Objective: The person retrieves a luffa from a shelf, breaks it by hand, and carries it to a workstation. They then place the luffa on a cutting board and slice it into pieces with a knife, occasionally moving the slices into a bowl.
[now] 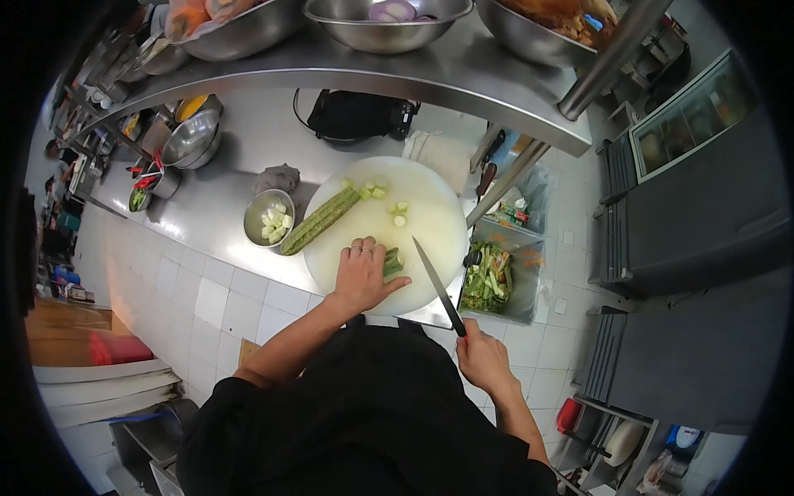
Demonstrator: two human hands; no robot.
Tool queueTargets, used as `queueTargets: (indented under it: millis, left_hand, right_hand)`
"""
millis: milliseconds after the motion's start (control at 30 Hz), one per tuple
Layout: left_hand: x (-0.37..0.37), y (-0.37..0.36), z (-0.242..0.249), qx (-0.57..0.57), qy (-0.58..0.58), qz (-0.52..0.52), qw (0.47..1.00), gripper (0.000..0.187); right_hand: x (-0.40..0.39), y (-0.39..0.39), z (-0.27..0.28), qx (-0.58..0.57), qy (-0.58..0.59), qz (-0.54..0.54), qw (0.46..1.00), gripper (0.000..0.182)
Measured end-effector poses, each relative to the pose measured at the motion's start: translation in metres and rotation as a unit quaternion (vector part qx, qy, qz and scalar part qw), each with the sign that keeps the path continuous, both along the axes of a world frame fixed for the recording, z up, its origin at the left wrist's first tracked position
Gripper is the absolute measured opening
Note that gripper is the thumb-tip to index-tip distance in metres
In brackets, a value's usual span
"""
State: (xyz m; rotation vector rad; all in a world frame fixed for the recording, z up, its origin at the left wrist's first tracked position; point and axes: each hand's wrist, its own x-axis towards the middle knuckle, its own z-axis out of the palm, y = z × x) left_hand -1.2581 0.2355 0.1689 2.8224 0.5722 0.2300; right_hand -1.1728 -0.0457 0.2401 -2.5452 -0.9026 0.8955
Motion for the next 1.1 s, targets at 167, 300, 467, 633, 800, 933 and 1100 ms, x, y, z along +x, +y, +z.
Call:
queueTargets:
  millis: [167, 300, 467, 633, 800, 933, 1100]
  left_hand:
    - [-0.024, 0.008, -0.006, -0.112, -0.103, -0.006, 0.988, 0.050]
    - [-0.032, 0.018, -0.014, -0.153, -0.148, -0.049, 0.976, 0.044]
    - [-0.032, 0.016, -0.014, -0.171, -0.157, -0.048, 0.972, 0.042]
    - [-0.032, 0.017, -0.017, -0.167, -0.172, -0.050, 0.970, 0.042]
    - [-0.030, 0.018, -0.018, -0.159, -0.168, -0.033, 0.972, 0.041]
    - [-0.027, 0.022, -0.014, -0.171, -0.153, -0.021, 0.973, 0.037]
    - [-0.025, 0.026, -0.012, -0.143, -0.125, -0.035, 0.981, 0.043]
  right_hand:
    - [-0.007, -0.004, 0.014, 0.053, -0.032, 0.017, 0.998, 0.035]
    - [-0.011, 0.002, 0.029, 0.044, -0.039, 0.050, 0.997, 0.033]
    - [-0.015, 0.002, 0.032, 0.034, -0.063, 0.087, 0.994, 0.033]
    - [-0.020, 0.003, 0.035, 0.008, -0.092, 0.122, 0.988, 0.027]
    - [-0.026, 0.020, 0.032, -0.054, -0.096, 0.139, 0.984, 0.019]
    - [-0.015, 0.050, 0.013, -0.056, -0.072, 0.144, 0.985, 0.018]
    - [-0.005, 0.071, -0.024, -0.022, -0.042, 0.114, 0.992, 0.018]
